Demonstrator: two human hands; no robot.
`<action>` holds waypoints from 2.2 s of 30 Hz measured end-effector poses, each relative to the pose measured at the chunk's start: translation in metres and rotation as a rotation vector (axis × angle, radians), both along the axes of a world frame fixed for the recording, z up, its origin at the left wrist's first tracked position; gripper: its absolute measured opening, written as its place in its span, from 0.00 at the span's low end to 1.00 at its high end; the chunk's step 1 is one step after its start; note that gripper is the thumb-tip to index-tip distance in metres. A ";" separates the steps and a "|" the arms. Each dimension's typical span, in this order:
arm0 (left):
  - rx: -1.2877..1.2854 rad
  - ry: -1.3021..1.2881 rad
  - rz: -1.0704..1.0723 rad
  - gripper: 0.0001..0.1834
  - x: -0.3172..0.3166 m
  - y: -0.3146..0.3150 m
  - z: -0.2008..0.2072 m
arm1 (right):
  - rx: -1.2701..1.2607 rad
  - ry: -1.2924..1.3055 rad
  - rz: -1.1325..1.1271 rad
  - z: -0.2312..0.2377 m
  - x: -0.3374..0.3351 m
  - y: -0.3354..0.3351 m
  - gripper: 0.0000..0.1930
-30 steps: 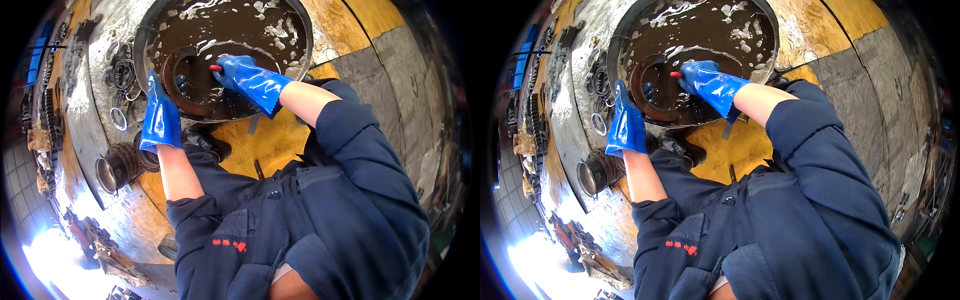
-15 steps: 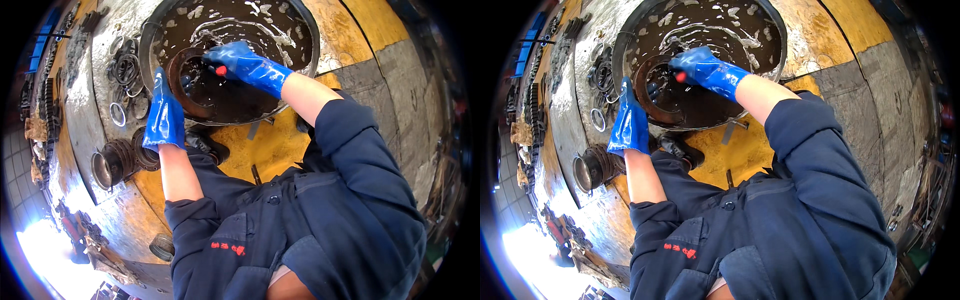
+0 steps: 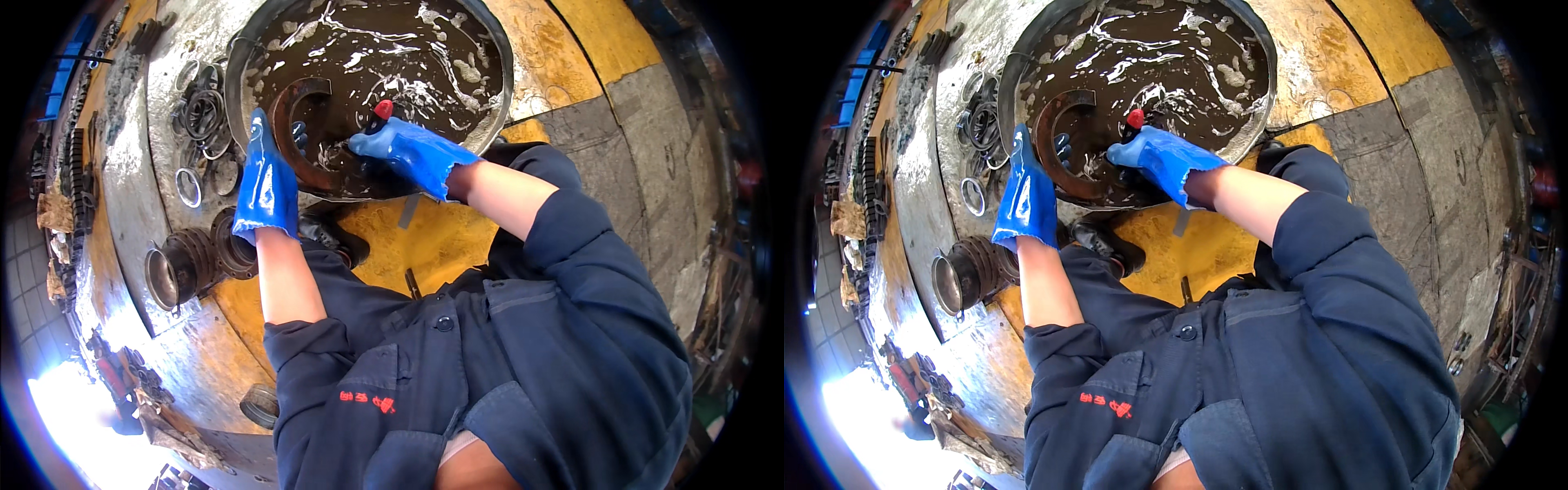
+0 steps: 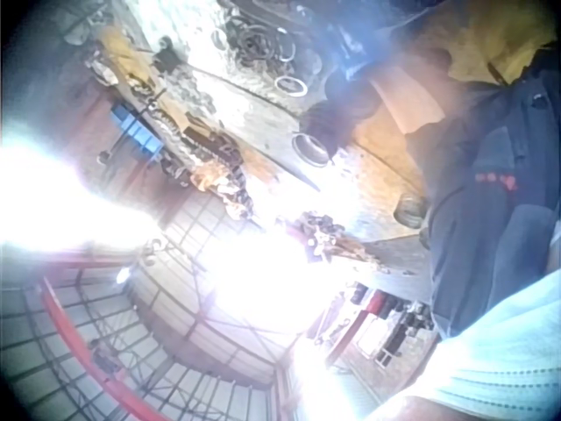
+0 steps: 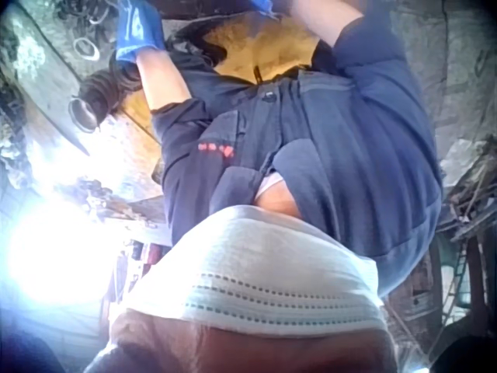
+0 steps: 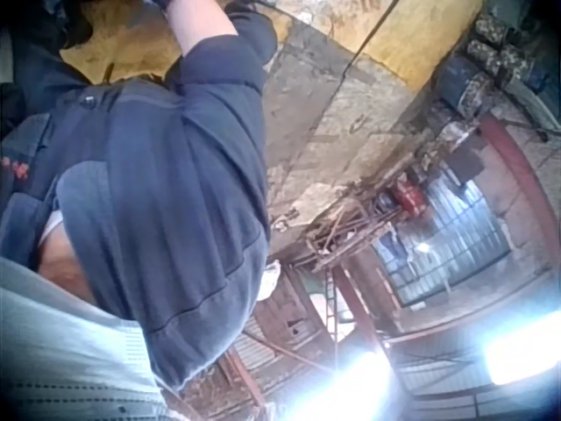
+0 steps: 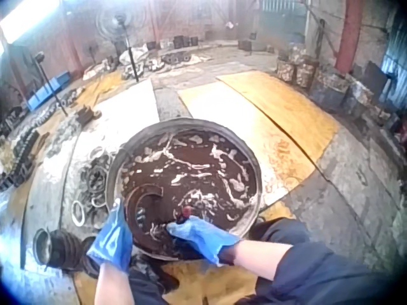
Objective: The person cleans curved metal parts by scrubbing them with a brush in a basin of liquid and setting them on the floor.
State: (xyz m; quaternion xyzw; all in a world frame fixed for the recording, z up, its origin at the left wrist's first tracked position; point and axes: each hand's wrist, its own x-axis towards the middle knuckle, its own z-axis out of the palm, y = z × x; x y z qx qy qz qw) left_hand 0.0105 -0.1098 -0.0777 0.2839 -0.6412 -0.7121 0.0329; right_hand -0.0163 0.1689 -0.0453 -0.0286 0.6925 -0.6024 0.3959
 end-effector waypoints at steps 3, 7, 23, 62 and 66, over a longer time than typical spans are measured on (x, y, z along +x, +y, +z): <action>-0.004 -0.002 0.001 0.43 0.003 -0.002 0.000 | 0.199 -0.145 0.112 0.067 0.010 0.001 0.24; -0.003 0.000 -0.027 0.43 -0.005 0.006 -0.005 | -0.270 -0.147 -0.180 -0.014 0.011 -0.020 0.20; 0.020 -0.054 0.161 0.47 -0.015 -0.028 -0.055 | -0.073 0.641 -0.055 0.020 -0.091 -0.059 0.18; -0.218 -0.036 -0.108 0.37 0.031 0.071 0.105 | -0.019 -0.148 -0.214 0.020 0.033 -0.003 0.22; -0.006 -0.036 -0.062 0.38 0.022 0.073 0.107 | 0.213 -0.075 -0.031 -0.010 -0.009 -0.006 0.26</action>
